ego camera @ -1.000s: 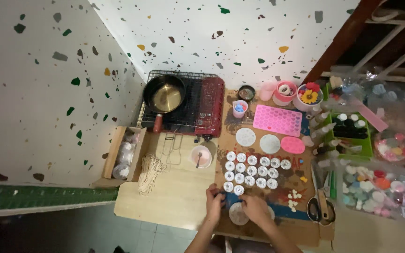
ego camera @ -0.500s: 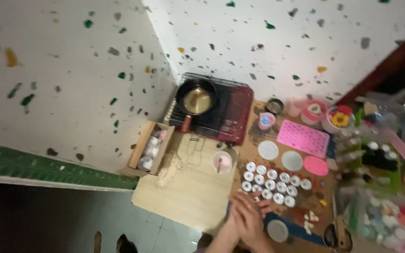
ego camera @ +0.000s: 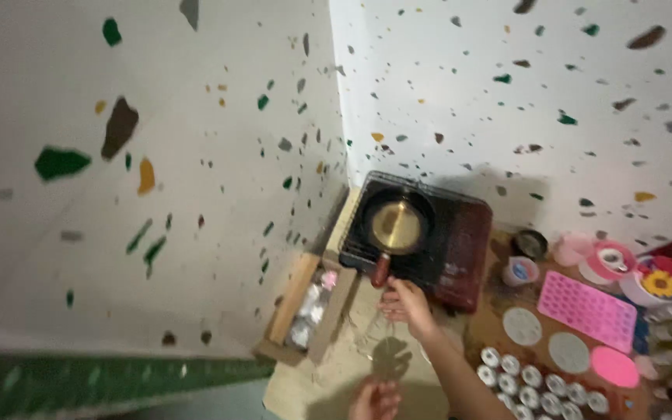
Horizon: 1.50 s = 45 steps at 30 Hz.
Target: Preparing and mixing scented wax for candle making.
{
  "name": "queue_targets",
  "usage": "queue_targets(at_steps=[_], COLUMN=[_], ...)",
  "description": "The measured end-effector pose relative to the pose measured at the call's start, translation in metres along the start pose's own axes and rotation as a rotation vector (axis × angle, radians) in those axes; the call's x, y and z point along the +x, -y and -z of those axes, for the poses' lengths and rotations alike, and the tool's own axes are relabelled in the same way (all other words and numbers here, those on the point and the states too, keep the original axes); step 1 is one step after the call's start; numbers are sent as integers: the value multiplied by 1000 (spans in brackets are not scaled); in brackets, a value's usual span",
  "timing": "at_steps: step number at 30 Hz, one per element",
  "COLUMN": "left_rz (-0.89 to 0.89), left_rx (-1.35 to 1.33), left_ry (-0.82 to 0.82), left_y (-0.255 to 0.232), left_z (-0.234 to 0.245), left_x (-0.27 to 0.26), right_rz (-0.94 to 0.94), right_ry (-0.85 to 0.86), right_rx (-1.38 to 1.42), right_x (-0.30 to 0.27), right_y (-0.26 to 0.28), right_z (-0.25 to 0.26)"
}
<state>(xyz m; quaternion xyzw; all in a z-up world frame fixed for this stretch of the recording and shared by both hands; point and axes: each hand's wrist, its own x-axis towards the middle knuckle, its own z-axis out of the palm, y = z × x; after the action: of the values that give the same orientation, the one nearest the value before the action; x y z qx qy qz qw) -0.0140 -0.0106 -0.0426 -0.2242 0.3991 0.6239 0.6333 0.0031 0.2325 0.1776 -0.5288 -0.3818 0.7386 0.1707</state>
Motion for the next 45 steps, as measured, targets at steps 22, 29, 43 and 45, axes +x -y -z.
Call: queue_targets(at_steps=[22,29,43,45], left_rz=[-209,-254,-398,-478], left_rx=[252,541,1242,1540], left_ry=[110,32,-106,-79], left_y=[-66,-121,-187,-183], left_z=[45,-39,-225,-223], left_x=[-20,-72,-68,-51], right_rz=[23,283,507,400], right_ry=[-219,-304,-511,-579], right_rx=[111,-913,-616,-779], right_x=[51,-42,-100,-136], right_y=[7,0,-42,40], right_z=[-25,82,96,67])
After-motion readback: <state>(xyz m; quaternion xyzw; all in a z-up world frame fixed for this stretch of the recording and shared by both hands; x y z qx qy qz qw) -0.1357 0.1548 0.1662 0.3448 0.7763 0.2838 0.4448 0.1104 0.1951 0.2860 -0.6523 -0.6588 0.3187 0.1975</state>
